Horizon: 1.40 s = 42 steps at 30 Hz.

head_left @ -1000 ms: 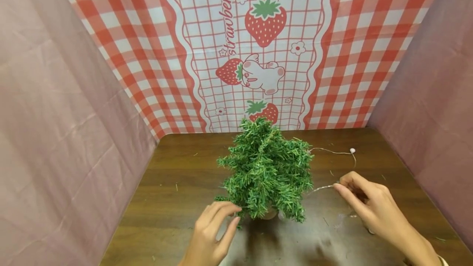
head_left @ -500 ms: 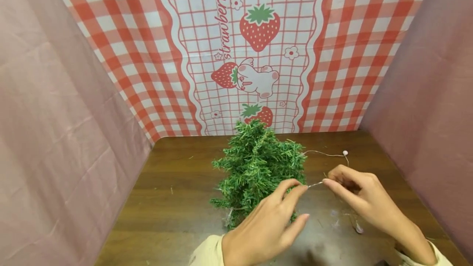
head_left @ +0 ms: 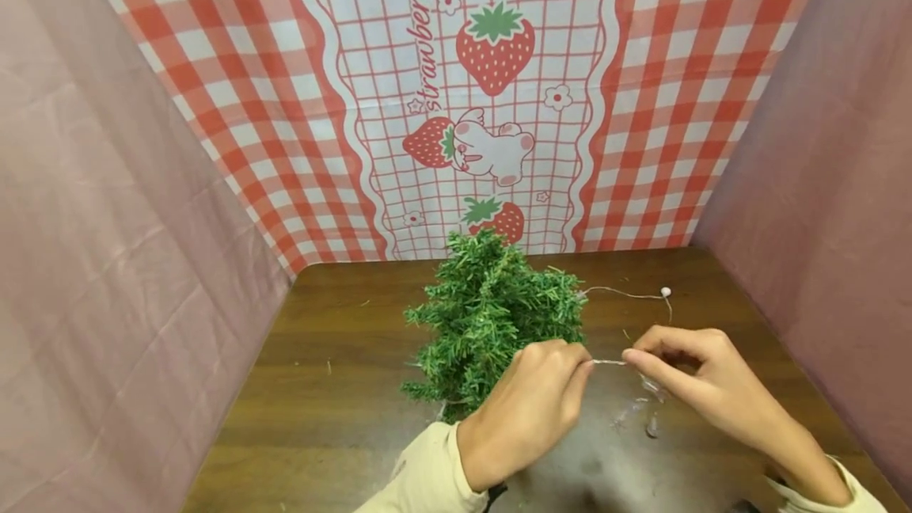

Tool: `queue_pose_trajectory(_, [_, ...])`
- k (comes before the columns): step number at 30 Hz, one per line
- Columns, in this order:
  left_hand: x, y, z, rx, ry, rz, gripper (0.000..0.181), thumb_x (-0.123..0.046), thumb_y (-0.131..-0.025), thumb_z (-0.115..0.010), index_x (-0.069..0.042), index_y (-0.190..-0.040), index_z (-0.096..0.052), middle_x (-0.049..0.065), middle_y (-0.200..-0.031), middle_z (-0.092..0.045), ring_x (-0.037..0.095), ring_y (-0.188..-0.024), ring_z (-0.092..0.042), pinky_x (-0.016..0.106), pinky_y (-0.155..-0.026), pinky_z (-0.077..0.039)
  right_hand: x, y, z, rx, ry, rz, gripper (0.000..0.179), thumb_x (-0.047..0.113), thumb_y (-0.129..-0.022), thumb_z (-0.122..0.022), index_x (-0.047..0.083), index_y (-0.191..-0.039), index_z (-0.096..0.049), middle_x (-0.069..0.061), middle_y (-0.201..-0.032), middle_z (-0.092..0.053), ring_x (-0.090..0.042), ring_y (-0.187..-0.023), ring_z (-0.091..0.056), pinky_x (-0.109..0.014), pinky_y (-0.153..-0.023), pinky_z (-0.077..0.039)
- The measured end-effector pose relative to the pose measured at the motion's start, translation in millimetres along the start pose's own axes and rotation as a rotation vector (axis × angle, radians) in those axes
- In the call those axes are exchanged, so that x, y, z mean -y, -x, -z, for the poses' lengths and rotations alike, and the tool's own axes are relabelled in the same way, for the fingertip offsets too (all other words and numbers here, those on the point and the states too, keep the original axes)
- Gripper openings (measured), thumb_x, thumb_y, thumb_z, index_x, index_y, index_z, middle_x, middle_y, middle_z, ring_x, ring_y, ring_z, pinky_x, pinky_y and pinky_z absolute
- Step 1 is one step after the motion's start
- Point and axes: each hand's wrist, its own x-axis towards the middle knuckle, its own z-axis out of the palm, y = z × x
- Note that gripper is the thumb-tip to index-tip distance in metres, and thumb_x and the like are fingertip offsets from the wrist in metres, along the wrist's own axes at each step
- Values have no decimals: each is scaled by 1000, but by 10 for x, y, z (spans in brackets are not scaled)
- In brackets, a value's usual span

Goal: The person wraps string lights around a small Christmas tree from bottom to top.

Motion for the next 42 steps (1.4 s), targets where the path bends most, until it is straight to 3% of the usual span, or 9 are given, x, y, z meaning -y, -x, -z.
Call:
queue_pose_trajectory(6, [12,-4,63,-64,13,13,17,-14,-92,-49,-11,-88,-65,-10,-65,-49,-7,-52,-38,2,-48,-34,-183,195,166,14,70,-40,33,-10,-77,-61,22,-70,-57,10,-58,-46,1,-46,-37,-15,-40,-31])
queue_pose_trajectory(13, [-9,32,12,-101,-109,-26,16,-19,-91,-52,-17,-80,-63,-14,-60,-44,-7,-47,-34,3,-43,-30,-194,297,390,51,10,-112,34,-14,-79,-56,16,-66,-46,3,-68,-50,-11,-59,-44,-23,-53,-38])
queue_pose_trajectory(20, [-11,35,-14,-129,-169,8,23,-20,-92,-50,-19,-69,-55,-14,-53,-35,-5,-38,-29,5,-35,-22,-206,396,606,78,120,-262,27,-6,-82,-58,16,-70,-49,7,-58,-41,-8,-45,-37,-23,-39,-33])
queue_pose_trajectory(25, [15,57,-11,-125,-171,16,25,-19,-91,-50,-19,-66,-52,-13,-53,-35,-4,-37,-29,5,-34,-22,-260,473,784,90,212,-302,25,-3,-81,-60,18,-70,-55,7,-59,-47,-7,-45,-40,-22,-40,-34])
queue_pose_trajectory(31, [32,54,-14,-119,-195,-4,23,-20,-91,-51,-19,-68,-54,-13,-54,-36,-4,-38,-29,5,-34,-22,-351,532,925,20,298,-363,29,-1,-83,-60,17,-63,-49,7,-52,-39,-9,-43,-35,-23,-43,-31])
queue_pose_trajectory(36, [44,68,-52,-83,-242,-43,21,-20,-91,-51,-18,-70,-55,-12,-55,-36,-3,-38,-29,6,-33,-21,-437,534,998,-28,248,-366,26,-2,-89,-50,11,-67,-44,5,-53,-34,-11,-41,-33,-25,-41,-31])
queue_pose_trajectory(40, [66,96,-69,-58,-286,-45,16,-12,-88,-52,-16,-73,-57,-10,-56,-40,-2,-38,-29,7,-31,-20,-536,527,1061,-100,83,-302,28,-8,-90,-41,6,-65,-40,3,-52,-32,-12,-41,-29,-26,-39,-27])
queue_pose_trajectory(42, [79,110,-67,-39,-290,-34,15,-8,-85,-53,-15,-73,-56,-10,-55,-40,-2,-37,-29,7,-31,-20,-580,522,1099,-164,-68,-247,30,-12,-90,-38,3,-64,-39,1,-52,-33,-12,-42,-29,-26,-39,-25])
